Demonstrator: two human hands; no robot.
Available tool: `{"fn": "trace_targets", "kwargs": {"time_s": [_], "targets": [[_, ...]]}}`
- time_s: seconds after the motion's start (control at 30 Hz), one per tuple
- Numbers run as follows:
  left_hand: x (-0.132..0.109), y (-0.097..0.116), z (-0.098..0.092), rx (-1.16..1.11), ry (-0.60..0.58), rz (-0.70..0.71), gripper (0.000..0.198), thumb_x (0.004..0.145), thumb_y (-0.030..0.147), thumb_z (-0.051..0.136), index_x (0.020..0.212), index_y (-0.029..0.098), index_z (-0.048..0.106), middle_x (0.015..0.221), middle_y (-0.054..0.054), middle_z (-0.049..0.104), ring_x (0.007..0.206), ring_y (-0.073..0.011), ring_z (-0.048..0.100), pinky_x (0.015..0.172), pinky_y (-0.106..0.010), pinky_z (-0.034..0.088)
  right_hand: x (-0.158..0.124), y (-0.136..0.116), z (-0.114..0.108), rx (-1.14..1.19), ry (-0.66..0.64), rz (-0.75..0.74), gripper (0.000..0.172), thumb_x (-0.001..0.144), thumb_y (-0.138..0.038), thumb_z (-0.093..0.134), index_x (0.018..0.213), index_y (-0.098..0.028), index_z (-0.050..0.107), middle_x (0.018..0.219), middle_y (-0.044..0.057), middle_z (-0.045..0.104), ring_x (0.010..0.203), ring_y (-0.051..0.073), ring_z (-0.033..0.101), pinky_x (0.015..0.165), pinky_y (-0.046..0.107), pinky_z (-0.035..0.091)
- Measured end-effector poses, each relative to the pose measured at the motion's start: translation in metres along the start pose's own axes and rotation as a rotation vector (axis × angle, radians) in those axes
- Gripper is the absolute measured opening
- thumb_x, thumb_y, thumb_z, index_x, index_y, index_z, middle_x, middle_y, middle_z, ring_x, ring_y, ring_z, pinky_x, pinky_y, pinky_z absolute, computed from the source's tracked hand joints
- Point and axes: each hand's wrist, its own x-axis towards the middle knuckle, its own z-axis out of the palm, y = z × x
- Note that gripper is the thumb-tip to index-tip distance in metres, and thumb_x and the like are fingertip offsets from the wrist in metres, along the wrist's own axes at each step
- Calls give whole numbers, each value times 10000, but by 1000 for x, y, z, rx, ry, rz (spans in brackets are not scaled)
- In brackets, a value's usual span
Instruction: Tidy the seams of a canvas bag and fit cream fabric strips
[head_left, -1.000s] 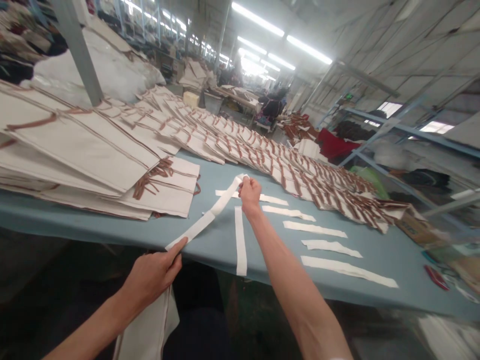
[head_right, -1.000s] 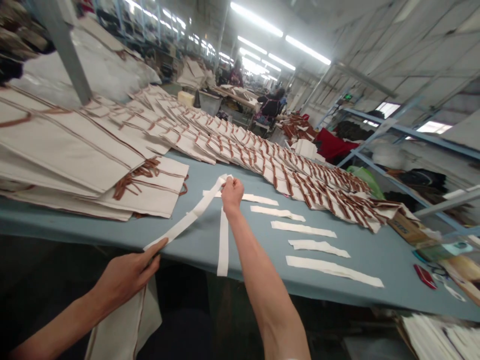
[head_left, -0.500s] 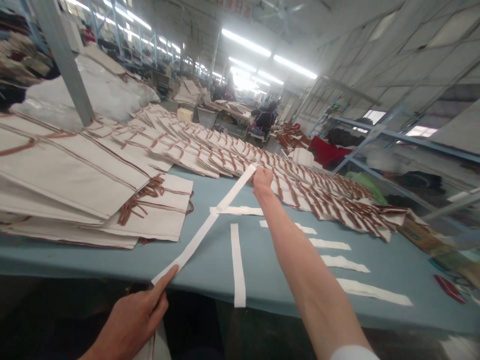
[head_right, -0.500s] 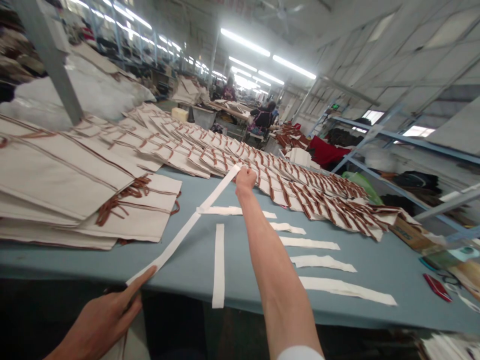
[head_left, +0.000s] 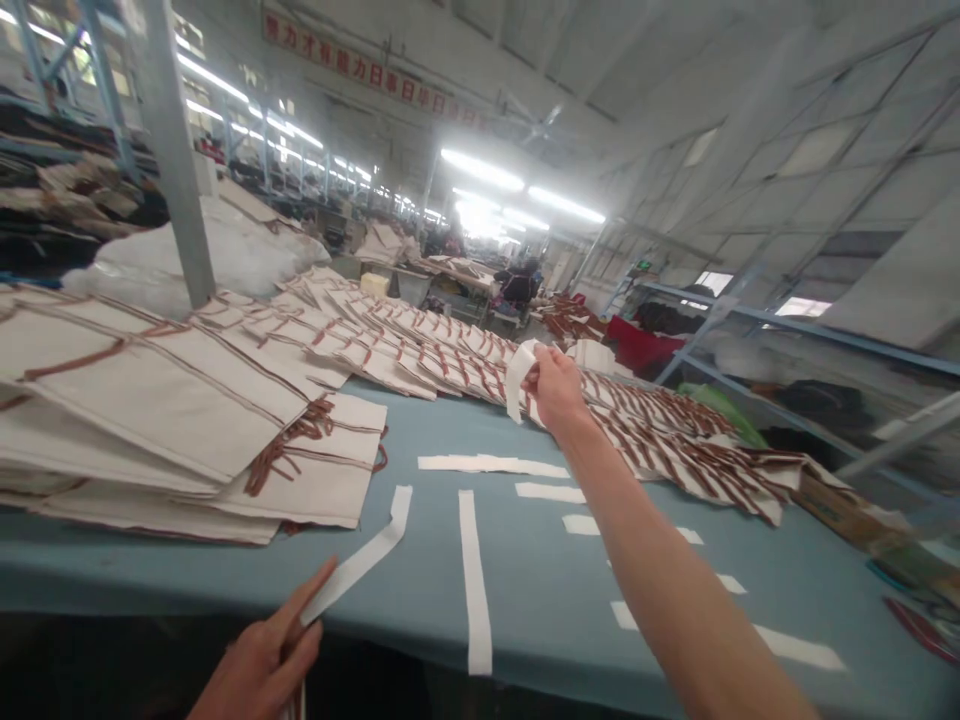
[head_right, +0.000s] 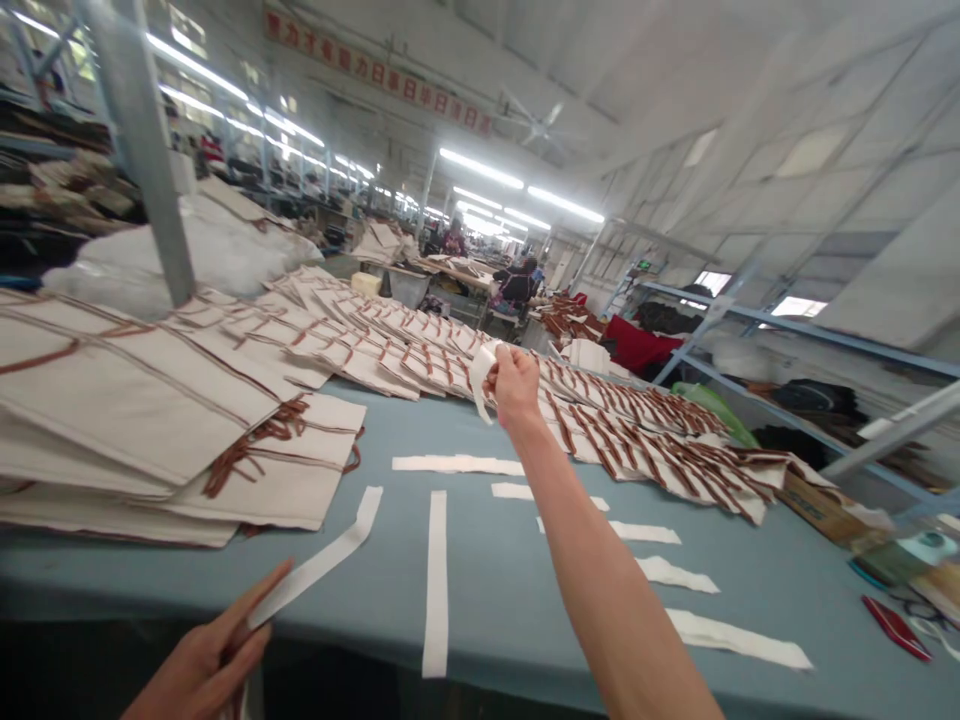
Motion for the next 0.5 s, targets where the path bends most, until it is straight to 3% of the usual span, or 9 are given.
{"fn": "trace_targets", "kwargs": {"time_s": [0.1,0.17,0.4,0.5], "targets": [[-6,-1,-5,-145,28,-38,843,990,587,372,1666,91,286,604,96,325,544,-186,434,582,-269,341,-41,-13,0,16,-115,11,329,885,-400,800,756,-196,578,529,-109,415,431,56,375,397,148,367],[-16,-1,-7,-188,53,-92,897,970,615,423,1667,77,253,613,105,299,546,-185,403,585,-275,316,-67,-18,-1,26,-164,25,344,838,-428,835,756,-192,599,535,-101,427,440,61,379,398,159,375],[-45,-2,-8,-223,296,-184,783,945,687,443,1526,166,506,565,109,298,493,-179,408,548,-277,333,-150,-24,9,38,-312,93,496,713,-605,902,748,-192,628,536,-89,456,445,64,382,415,181,390],[-48,4,-19,-276,295,-165,658,886,696,558,1321,215,667,529,89,463,508,-197,547,541,-272,449,-180,-20,19,-13,-372,114,548,752,-685,855,741,-194,611,542,-76,491,438,69,398,423,192,389]]}}
